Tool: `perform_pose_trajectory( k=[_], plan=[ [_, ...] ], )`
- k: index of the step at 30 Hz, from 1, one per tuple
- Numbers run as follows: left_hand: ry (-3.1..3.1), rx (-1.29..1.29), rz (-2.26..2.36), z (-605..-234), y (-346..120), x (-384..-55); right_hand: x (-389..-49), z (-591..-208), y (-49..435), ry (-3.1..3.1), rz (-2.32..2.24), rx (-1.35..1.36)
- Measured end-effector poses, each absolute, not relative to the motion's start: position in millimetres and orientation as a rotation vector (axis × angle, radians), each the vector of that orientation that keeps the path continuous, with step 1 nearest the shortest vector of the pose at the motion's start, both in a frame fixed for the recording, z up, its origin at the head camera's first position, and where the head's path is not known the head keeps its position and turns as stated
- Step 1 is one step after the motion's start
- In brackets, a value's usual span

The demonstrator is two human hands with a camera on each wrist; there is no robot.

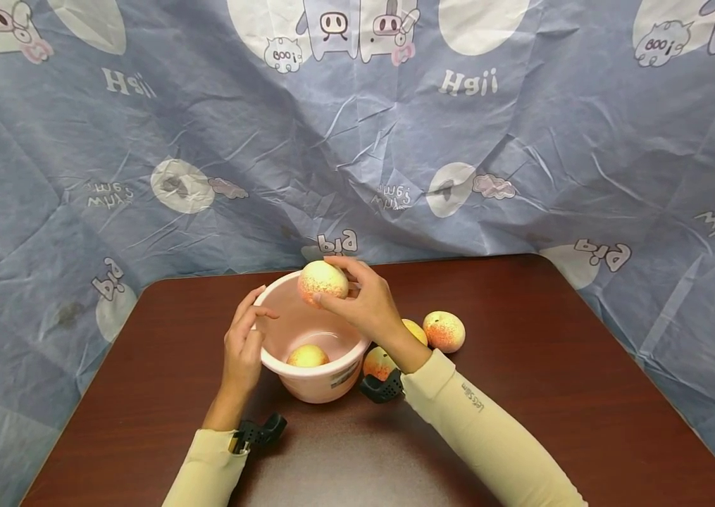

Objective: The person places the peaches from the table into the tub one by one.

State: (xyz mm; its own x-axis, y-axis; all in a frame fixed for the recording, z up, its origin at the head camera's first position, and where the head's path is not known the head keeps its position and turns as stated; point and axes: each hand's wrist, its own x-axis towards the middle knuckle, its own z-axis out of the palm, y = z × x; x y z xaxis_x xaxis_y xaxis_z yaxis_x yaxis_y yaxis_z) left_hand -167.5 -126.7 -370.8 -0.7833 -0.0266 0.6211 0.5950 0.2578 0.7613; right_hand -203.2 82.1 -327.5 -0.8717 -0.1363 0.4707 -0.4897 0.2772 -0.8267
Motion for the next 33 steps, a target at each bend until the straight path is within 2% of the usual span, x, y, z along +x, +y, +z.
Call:
perform_pose_trajectory(
  k=[14, 33],
  plan=[
    [-1.999, -0.502, -1.553, -371, -126, -166, -202, -337, 75, -2.301, 1.236, 0.578],
    [-1.993, -0.502, -1.576, -371, -126, -166, -197, -339, 72, -2.368, 1.022, 0.592]
  ],
)
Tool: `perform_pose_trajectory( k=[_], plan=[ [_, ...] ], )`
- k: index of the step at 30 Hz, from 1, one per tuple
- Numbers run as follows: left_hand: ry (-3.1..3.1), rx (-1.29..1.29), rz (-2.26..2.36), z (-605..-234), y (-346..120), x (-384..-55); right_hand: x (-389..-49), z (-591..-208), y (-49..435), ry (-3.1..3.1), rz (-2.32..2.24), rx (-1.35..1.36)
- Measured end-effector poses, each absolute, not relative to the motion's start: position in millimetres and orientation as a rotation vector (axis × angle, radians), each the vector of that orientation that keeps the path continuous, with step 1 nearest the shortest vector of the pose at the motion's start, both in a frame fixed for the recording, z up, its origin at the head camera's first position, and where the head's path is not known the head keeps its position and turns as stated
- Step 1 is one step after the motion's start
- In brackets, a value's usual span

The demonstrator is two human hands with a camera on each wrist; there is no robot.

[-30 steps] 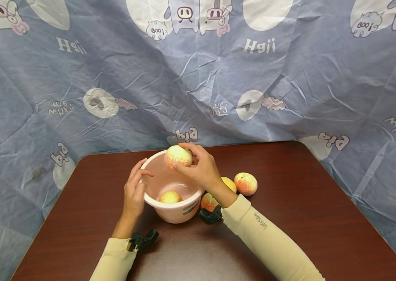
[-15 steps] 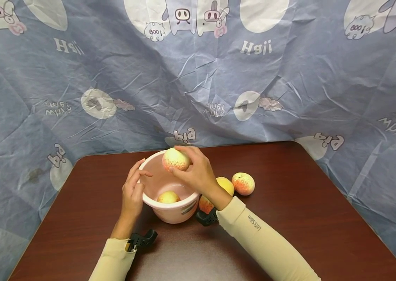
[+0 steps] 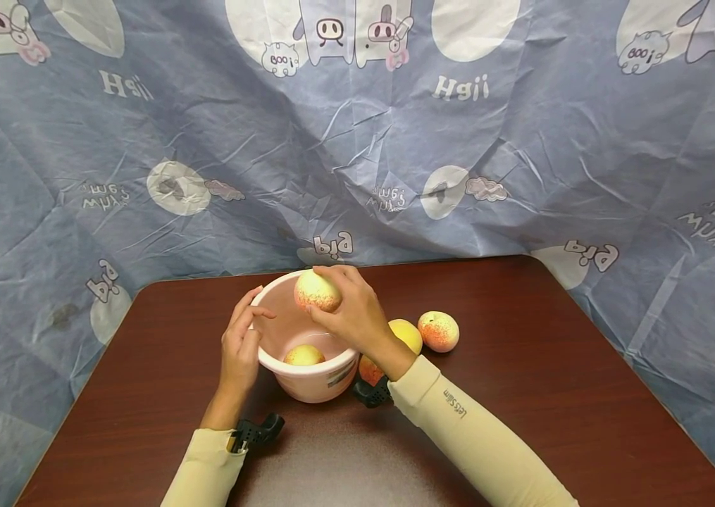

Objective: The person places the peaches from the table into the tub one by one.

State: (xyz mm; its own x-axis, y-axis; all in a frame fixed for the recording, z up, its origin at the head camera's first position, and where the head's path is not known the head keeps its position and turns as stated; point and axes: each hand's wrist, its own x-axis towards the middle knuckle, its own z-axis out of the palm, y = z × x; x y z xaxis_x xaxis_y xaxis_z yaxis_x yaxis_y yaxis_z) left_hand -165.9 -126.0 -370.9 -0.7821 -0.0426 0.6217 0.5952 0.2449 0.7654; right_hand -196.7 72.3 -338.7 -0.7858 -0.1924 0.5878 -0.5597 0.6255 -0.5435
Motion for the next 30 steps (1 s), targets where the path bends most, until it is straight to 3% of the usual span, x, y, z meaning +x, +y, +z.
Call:
perform_pose_trajectory(
  k=[30],
  plan=[
    [-1.975, -0.514, -1.585, -372.0, -125.9, -165.8, -192.9, -340.2, 69.4, -2.429, 0.77, 0.602]
  ],
)
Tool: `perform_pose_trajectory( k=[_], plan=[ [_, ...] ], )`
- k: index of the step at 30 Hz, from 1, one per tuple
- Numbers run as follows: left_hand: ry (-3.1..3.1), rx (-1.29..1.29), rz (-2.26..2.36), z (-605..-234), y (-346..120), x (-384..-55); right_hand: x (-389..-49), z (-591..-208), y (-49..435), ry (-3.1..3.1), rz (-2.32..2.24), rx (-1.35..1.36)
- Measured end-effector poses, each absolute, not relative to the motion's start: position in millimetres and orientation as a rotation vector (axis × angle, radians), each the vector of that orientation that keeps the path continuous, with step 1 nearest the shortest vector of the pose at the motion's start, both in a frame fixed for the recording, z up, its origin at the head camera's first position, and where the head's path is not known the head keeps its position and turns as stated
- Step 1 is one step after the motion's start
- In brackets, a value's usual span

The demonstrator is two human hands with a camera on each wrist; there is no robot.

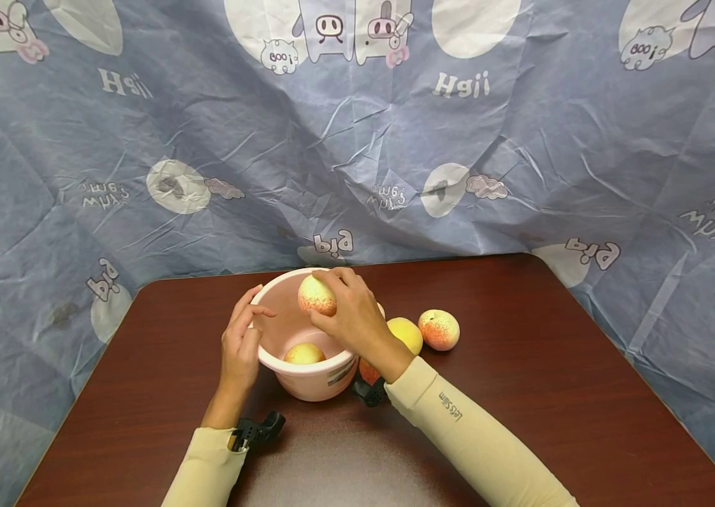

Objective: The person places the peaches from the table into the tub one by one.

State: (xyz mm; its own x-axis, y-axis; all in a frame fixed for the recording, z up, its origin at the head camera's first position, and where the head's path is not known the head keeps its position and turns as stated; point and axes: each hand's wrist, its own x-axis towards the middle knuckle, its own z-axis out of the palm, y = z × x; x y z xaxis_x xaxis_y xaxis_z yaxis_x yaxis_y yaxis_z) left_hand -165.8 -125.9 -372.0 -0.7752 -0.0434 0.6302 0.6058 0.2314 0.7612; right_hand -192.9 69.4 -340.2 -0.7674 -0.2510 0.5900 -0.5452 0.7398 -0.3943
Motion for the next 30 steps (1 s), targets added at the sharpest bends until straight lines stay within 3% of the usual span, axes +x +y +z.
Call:
perform_pose_trajectory(
  k=[15, 30],
  plan=[
    [-1.967, -0.534, -1.581, -403, -136, -189, -196, -341, 71, -2.391, 0.732, 0.664],
    [-1.972, -0.529, -1.577, -405, -137, -190, -197, -342, 71, -2.37, 0.742, 0.666]
  ],
)
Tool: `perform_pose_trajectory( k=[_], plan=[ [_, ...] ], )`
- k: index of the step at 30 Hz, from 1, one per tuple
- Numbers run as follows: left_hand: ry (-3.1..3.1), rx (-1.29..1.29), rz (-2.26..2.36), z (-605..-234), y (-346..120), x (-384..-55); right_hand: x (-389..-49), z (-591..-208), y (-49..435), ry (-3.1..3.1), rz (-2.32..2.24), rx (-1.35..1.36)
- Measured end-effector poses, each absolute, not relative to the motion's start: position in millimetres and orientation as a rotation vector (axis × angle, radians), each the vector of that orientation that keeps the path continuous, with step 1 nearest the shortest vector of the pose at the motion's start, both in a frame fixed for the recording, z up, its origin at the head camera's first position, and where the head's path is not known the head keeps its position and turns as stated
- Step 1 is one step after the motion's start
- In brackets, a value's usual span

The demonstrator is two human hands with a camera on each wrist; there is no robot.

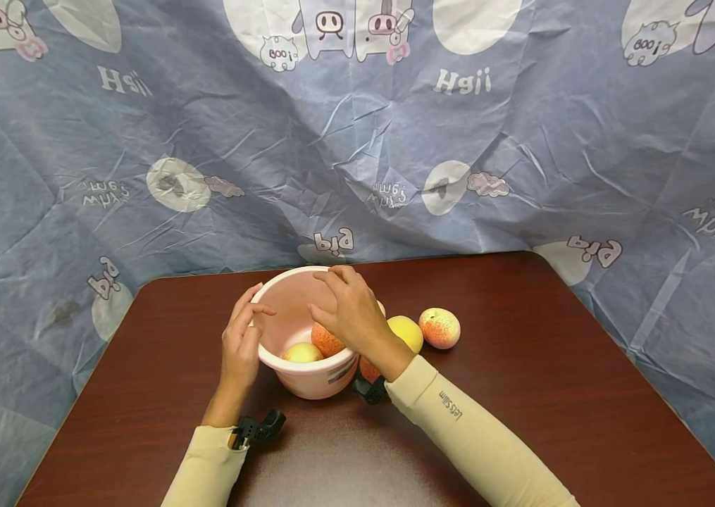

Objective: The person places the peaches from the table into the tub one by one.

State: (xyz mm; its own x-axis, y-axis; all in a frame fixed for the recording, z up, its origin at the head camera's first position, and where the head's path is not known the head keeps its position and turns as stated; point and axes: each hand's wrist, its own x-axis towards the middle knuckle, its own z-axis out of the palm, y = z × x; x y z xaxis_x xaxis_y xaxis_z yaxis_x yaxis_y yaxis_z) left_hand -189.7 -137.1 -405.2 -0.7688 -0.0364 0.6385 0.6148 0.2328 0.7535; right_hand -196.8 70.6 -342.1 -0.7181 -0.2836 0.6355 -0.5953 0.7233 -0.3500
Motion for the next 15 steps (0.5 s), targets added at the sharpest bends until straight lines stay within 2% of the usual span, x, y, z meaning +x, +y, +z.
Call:
perform_pose_trajectory(
  k=[15],
  plan=[
    [-1.97, -0.532, -1.576, -404.8, -136.3, -189.7, -197.2, -342.9, 71.5, -2.361, 0.757, 0.664]
  ],
)
